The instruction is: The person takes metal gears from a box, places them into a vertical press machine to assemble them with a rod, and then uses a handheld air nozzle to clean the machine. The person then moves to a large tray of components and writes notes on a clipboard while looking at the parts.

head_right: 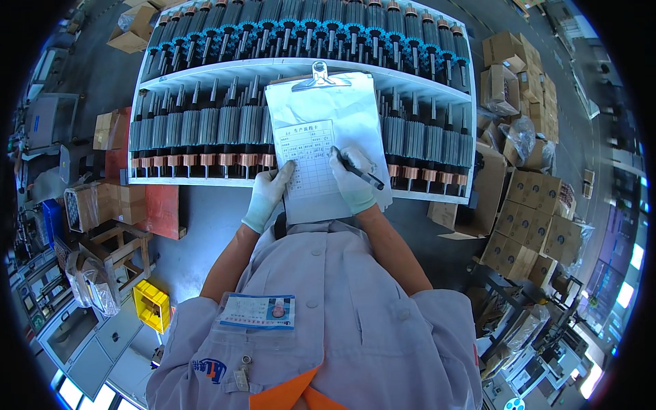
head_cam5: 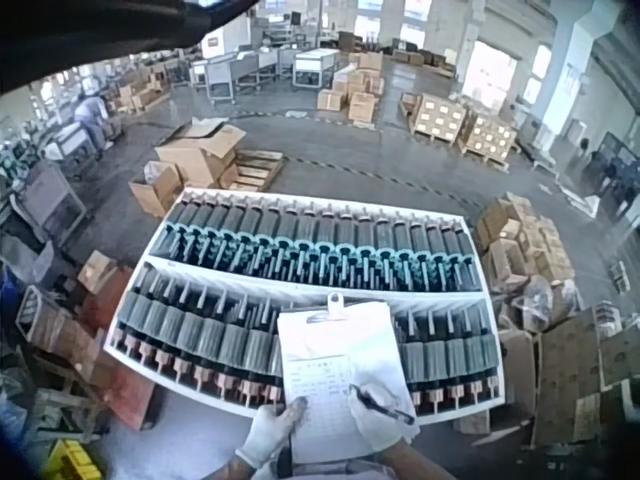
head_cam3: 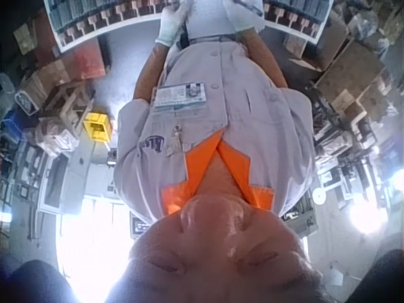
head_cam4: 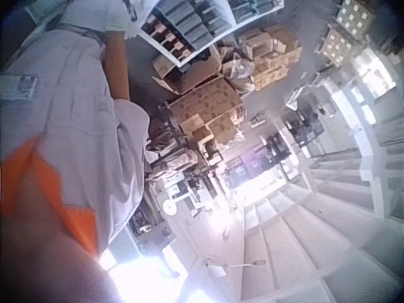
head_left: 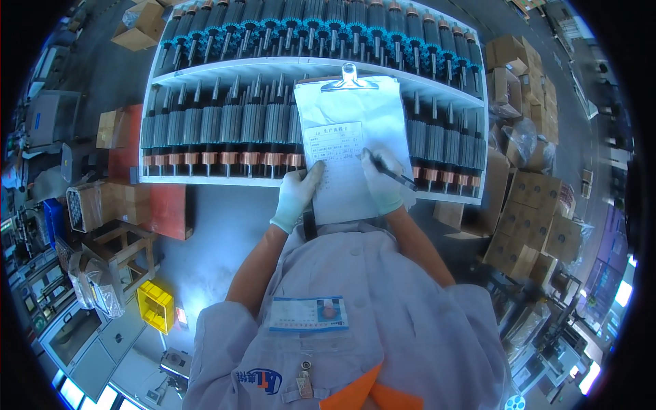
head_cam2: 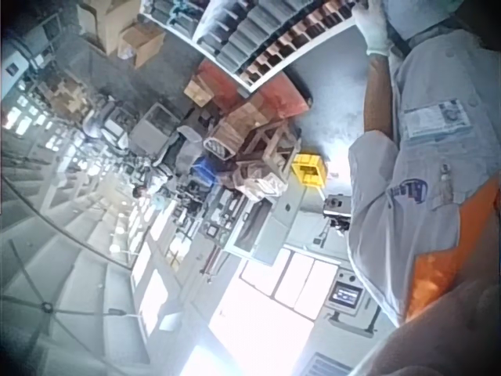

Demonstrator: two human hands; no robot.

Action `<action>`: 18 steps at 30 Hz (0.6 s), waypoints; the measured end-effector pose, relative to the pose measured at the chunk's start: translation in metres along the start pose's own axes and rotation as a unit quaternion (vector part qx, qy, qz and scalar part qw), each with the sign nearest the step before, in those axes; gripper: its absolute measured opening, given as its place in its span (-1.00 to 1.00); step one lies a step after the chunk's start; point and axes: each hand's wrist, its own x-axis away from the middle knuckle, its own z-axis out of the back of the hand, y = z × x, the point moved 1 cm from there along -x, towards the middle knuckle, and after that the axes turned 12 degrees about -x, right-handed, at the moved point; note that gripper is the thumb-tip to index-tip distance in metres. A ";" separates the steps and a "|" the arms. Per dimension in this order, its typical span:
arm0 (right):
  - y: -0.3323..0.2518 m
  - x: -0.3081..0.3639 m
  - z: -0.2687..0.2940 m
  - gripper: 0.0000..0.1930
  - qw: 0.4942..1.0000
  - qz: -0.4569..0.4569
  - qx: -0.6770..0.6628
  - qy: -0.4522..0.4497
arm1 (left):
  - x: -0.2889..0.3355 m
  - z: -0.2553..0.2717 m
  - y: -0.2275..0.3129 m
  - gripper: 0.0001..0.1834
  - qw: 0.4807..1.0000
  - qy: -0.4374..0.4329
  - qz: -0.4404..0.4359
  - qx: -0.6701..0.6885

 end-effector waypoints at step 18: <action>0.005 -0.002 0.001 -0.80 0.999 0.030 0.019 0.007 | 0.004 0.002 0.010 -0.32 1.000 0.006 0.013 -0.025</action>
